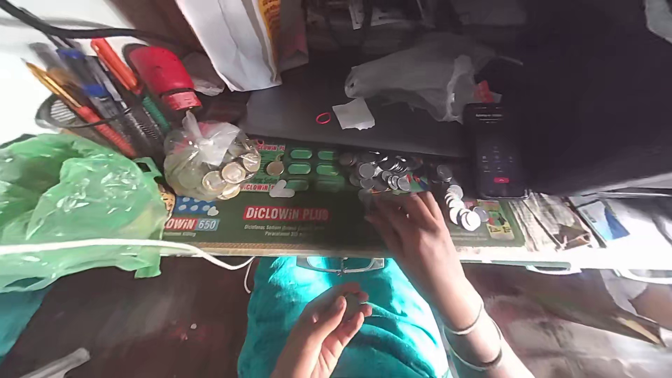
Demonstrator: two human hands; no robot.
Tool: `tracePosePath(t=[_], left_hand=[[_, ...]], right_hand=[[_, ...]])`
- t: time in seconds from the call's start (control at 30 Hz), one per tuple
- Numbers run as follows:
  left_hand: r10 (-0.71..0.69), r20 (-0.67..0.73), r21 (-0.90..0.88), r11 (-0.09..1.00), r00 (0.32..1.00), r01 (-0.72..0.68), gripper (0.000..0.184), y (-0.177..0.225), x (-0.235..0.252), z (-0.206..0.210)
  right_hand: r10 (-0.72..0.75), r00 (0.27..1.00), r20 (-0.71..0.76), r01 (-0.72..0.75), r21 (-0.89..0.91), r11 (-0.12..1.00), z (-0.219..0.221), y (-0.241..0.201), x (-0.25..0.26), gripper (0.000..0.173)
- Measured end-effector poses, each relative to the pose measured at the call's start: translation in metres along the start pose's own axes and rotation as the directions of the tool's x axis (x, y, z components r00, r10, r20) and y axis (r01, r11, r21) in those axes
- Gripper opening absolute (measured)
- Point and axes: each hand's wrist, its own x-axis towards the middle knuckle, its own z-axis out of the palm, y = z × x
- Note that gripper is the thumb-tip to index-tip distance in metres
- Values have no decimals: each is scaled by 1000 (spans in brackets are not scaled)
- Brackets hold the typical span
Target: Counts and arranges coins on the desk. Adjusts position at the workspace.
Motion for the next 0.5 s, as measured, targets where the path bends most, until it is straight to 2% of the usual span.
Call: tracePosePath(t=[0.1,0.2,0.3,0.37,0.5], left_hand=[[5,-25,10,1000,1000,-5,24,2,0,-2],[3,-44,38,999,999,-1,24,3,1,0],[-6,-59,62,998,998,10,24,4,0,3],[-6,-54,67,998,999,10,24,3,3,4],[-43,-43,64,997,998,46,24,-2,9,9]], right_hand=[[13,999,-50,-12,23,1000,-5,-2,-16,32],[72,981,-178,-66,39,997,-21,12,-37,22],[186,952,-245,-217,-105,971,-50,42,-53,25],[269,935,-230,-313,-183,932,-66,61,-61,33],[323,938,-125,-344,-242,907,-83,79,-74,47]])
